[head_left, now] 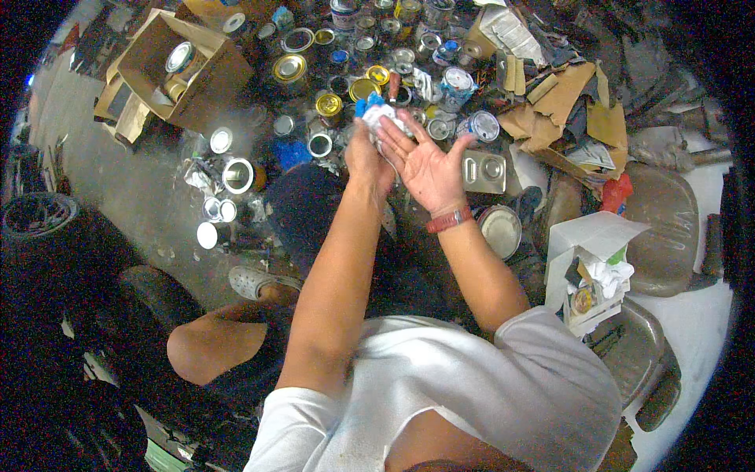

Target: The person sits on the floor and uses a manual can opener to open several metal cans one at a time. They pick up cans, position the opener, turn the handle to cut the lids, and set the opened cans aside among other cans and debris.

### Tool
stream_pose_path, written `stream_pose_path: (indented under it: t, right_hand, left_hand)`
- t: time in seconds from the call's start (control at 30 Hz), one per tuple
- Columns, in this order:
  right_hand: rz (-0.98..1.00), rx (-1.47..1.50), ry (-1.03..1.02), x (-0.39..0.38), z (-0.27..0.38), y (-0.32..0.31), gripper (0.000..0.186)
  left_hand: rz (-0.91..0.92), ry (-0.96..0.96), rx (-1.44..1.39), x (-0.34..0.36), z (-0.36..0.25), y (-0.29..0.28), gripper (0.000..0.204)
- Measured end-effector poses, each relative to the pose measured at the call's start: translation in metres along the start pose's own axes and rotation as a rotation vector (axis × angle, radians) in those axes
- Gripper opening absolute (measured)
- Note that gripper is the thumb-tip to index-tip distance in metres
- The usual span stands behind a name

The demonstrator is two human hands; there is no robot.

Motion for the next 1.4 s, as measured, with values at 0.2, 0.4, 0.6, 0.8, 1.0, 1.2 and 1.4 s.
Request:
stream_pose_path:
  t: [0.2,0.4,0.6,0.8,1.0,1.2,1.4]
  right_hand:
    - [0.0,-0.754,-0.139,0.008,-0.005,0.019,0.125]
    - [-0.085,-0.803,-0.104,0.025,0.003,0.011,0.124]
    - [0.066,-0.42,-0.214,0.017,0.047,0.04,0.134]
    - [-0.313,-0.577,-0.408,0.054,0.076,-0.028,0.126]
    - [-0.327,-0.385,-0.341,0.047,0.052,-0.034,0.127]
    - [-0.367,-0.519,-0.408,0.052,0.071,-0.039,0.123]
    - [-0.313,-0.657,-0.42,0.066,0.029,-0.01,0.111]
  left_hand:
    - [0.135,0.623,1.36,-0.012,-0.021,0.036,0.051]
    - [0.19,0.461,1.476,-0.027,-0.009,0.064,0.053]
    - [0.026,0.306,0.713,-0.02,-0.032,0.065,0.039]
    - [0.41,0.334,1.283,-0.061,0.01,0.102,0.042]
    - [0.376,0.127,1.148,-0.039,0.017,0.083,0.048]
    - [0.374,0.078,1.109,-0.056,0.024,0.081,0.047]
    - [0.022,-0.021,1.09,-0.022,0.005,0.043,0.045]
Point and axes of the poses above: each hand's wrist, its own x-axis towards the middle knuckle, its own y-axis out of the palm, z = x × y, the point moved 5 cm from there along x, towards the middle knuckle, and after that the axes turned 10 degrees about z, right-handed, at the moved point
